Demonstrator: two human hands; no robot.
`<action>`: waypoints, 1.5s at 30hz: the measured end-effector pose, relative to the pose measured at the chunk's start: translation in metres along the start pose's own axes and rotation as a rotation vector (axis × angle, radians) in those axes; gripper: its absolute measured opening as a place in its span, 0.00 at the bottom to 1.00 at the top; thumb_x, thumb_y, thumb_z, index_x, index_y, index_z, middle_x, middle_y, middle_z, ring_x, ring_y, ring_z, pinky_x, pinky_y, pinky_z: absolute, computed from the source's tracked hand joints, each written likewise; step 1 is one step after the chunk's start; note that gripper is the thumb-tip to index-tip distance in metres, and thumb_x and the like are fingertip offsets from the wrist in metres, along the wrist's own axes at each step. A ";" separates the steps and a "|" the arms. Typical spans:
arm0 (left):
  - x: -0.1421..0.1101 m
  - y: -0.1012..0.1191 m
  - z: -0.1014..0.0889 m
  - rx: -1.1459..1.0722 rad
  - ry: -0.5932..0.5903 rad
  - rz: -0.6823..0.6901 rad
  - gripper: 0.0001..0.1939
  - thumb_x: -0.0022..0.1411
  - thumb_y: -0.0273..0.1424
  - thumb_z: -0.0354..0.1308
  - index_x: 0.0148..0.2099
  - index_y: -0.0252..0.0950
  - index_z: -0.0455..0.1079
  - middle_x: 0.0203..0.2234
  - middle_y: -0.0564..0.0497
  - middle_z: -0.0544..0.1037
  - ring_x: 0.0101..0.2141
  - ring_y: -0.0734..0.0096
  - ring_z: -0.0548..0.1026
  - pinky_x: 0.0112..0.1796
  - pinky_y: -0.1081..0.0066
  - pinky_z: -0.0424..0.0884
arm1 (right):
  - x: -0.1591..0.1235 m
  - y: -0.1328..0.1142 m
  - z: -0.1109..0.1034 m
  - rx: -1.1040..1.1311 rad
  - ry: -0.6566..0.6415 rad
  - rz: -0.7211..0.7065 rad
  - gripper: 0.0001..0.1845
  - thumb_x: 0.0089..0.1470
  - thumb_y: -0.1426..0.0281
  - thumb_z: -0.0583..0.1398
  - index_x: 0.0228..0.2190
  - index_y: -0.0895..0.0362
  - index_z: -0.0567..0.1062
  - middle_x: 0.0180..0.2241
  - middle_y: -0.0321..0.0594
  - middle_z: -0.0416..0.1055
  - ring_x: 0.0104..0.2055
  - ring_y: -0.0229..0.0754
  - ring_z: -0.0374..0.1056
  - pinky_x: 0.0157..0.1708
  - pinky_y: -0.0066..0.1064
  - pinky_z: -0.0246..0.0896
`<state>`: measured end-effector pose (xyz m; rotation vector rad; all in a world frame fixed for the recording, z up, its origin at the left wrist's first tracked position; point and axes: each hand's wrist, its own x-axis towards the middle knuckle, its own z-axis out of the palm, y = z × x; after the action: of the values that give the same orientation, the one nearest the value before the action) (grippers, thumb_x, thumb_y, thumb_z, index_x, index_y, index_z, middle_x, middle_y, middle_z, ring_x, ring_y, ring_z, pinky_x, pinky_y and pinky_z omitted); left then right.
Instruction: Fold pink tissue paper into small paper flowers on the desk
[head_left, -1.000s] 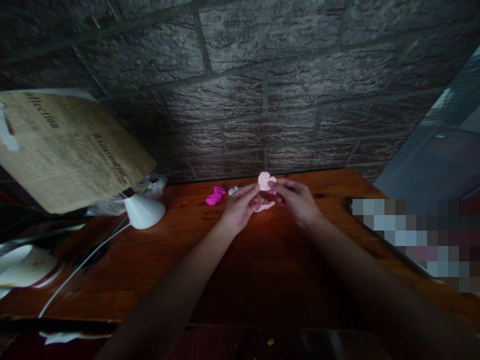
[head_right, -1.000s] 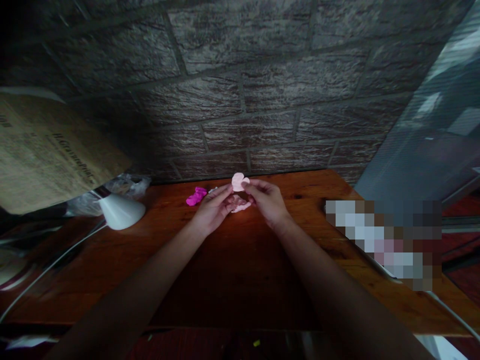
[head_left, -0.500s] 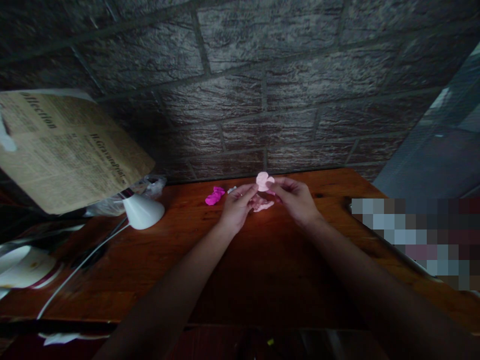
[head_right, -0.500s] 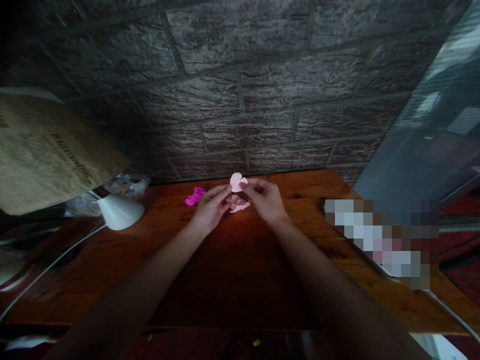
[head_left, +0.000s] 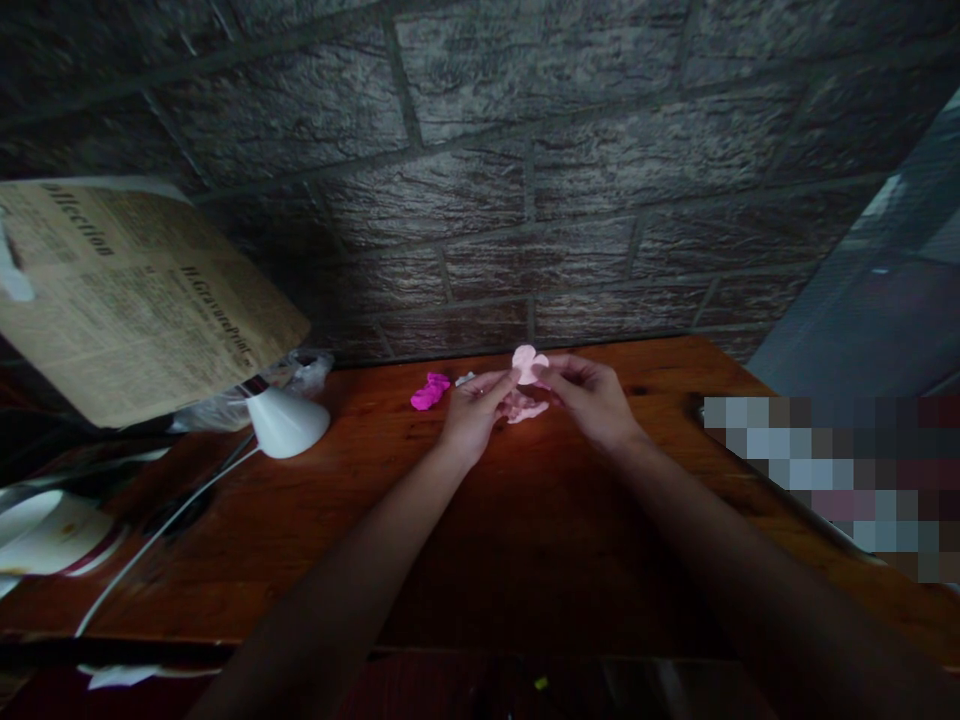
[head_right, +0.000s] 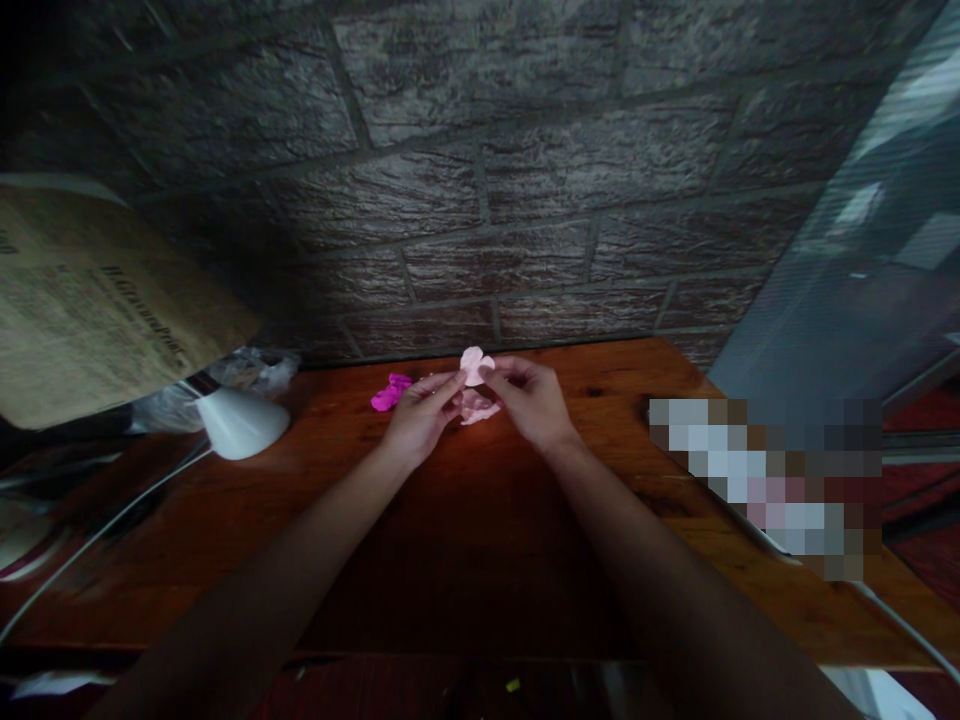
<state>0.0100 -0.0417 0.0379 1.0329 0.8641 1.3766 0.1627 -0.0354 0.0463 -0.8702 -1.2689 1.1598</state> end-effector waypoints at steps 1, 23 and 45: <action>0.000 -0.001 -0.001 0.009 0.006 0.010 0.14 0.48 0.40 0.74 0.31 0.36 0.79 0.20 0.53 0.75 0.21 0.77 0.69 0.27 0.71 0.63 | 0.000 0.000 0.000 -0.005 -0.004 -0.004 0.19 0.41 0.54 0.72 0.29 0.56 0.81 0.25 0.37 0.76 0.26 0.36 0.66 0.28 0.31 0.62; 0.001 -0.002 0.002 -0.030 0.048 0.033 0.14 0.48 0.40 0.74 0.34 0.37 0.80 0.21 0.54 0.77 0.21 0.77 0.71 0.26 0.73 0.65 | -0.001 0.003 0.000 0.032 -0.056 -0.004 0.21 0.42 0.53 0.72 0.31 0.55 0.82 0.27 0.38 0.77 0.27 0.38 0.70 0.31 0.33 0.67; 0.008 0.000 -0.009 -0.139 0.037 -0.045 0.15 0.45 0.32 0.76 0.37 0.36 0.82 0.29 0.50 0.82 0.28 0.75 0.76 0.32 0.73 0.69 | 0.001 0.002 -0.002 0.029 0.033 0.053 0.19 0.42 0.56 0.71 0.32 0.57 0.83 0.28 0.38 0.77 0.24 0.34 0.62 0.27 0.31 0.59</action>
<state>0.0015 -0.0332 0.0353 0.8784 0.8024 1.4011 0.1641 -0.0336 0.0444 -0.9031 -1.2058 1.1975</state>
